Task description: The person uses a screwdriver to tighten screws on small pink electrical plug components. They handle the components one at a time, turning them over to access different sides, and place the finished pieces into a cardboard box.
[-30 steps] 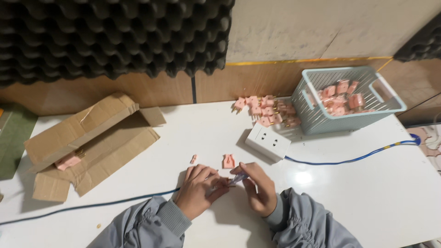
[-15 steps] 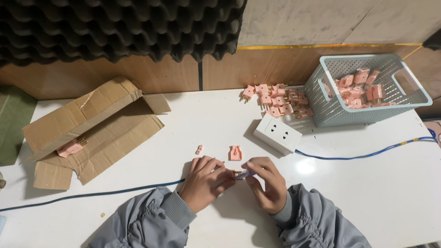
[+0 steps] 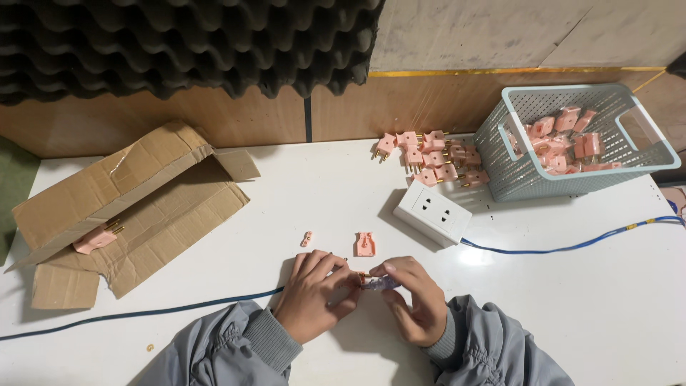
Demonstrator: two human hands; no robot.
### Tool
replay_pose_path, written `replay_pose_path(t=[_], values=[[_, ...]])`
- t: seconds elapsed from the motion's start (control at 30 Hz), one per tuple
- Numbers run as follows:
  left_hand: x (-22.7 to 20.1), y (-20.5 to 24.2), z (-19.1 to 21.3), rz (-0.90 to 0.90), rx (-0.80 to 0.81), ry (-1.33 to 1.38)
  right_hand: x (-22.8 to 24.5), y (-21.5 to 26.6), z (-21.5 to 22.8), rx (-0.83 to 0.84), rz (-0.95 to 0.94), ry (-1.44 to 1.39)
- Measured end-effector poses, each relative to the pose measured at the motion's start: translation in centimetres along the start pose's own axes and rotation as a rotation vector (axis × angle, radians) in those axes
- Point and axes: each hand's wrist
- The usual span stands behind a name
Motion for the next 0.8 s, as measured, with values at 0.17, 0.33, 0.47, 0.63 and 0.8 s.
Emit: replay_pose_path(t=[0.17,0.33,0.47,0.63,0.8], values=[[-0.4,-0.2,0.5,0.003,-0.008,0.036,-1.1,1.4,0.2,-0.007,0.026,0.107],[-0.3,-0.6,0.5,-0.004,-0.033,0.025,-0.4,0.2,-0.1,-0.039,0.055,0.062],[0.1,-0.3,0.1,-0.003,-0.026,0.025,-0.9,0.2,-0.1,0.005,0.034,0.066],[0.2,0.2,-0.2,0.000,-0.009,0.009,0.3,-0.7,-0.4,-0.021,0.006,0.029],[1.2,0.2,-1.0,-0.022,0.037,-0.029,-0.8,-0.1,-0.2,-0.006,-0.002,0.087]])
Point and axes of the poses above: each hand's wrist, its own y-axis away from the middle knuckle, its own z-axis out of the back of the hand, x = y × z, and after that the axes turned 6 degrees about -x, right-handed
